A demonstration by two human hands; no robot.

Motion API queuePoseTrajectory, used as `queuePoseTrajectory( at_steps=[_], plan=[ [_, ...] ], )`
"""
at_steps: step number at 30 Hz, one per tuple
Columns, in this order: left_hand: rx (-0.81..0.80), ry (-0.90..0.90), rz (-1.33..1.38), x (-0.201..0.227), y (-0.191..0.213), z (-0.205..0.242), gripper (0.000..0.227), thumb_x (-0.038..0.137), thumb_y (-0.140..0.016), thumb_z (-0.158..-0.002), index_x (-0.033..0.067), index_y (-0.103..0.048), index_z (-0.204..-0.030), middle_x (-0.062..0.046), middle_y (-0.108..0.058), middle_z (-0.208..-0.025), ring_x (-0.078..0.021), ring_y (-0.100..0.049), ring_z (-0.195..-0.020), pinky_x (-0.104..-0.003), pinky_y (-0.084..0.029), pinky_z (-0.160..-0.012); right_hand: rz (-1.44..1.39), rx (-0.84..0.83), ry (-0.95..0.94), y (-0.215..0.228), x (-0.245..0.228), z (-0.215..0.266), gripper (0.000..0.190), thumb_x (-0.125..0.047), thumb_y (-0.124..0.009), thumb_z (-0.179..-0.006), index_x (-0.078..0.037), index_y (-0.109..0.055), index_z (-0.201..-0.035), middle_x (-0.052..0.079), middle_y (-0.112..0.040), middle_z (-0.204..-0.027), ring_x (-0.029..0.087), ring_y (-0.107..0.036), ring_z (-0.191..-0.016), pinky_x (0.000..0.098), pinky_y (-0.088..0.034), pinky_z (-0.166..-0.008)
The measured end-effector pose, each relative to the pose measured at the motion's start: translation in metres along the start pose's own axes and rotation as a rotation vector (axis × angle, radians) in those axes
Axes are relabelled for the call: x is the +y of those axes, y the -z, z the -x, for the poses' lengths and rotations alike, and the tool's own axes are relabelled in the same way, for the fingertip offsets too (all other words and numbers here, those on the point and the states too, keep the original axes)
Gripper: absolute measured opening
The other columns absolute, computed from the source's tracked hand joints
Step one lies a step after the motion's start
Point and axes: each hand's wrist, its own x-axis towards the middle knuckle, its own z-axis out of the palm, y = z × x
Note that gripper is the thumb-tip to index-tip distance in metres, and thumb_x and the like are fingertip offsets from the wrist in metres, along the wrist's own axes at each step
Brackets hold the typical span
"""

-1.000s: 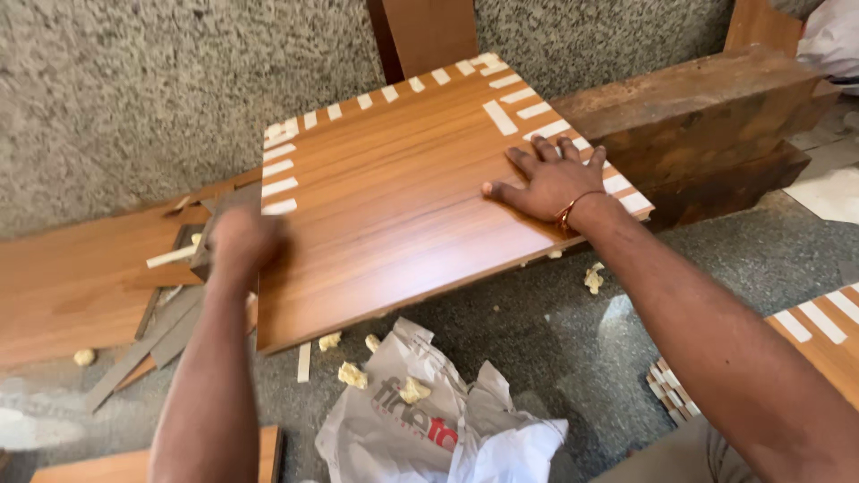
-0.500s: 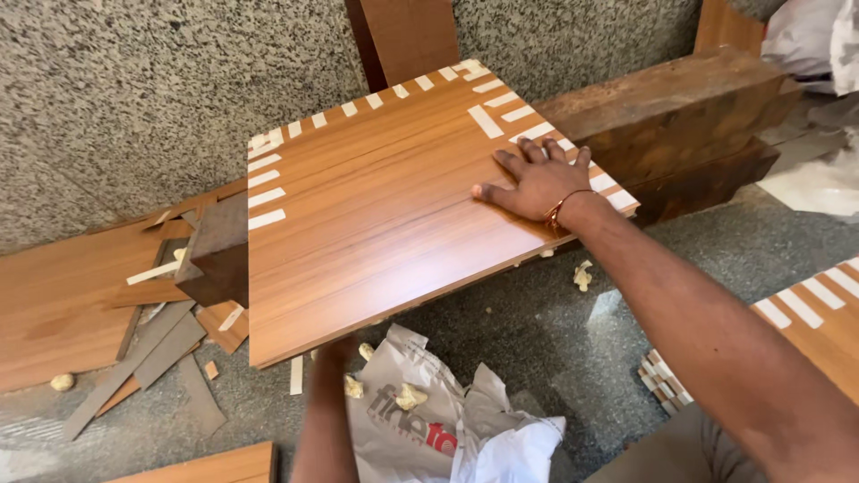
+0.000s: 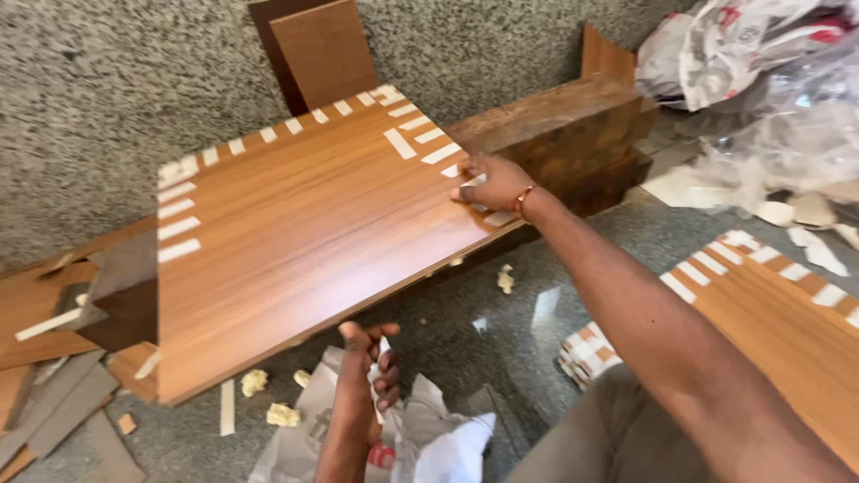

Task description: The person applies small white adhesive strips around the perimeter of a wood-textured panel by hand and wipes the surface with a cloth.

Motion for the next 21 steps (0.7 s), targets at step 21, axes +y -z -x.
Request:
queuePoseTrajectory(
  at_steps=[21],
  plan=[
    [0.177,-0.369,0.240,0.015,-0.037,-0.059,0.022,0.020,-0.070,-0.091,0.0036,-0.056,-0.095,0.001,-0.047,-0.067,-0.0078,-0.040,-0.049,-0.027,-0.039,-0.043,-0.397,0.301,0.171,-0.115,-0.003,0.114,0.077,-0.011,-0.079,-0.077,-0.005,-0.042,-0.144,0.017,-0.060,-0.134,0.032,-0.064,-0.121,0.0435,-0.057,-0.098]
  ],
)
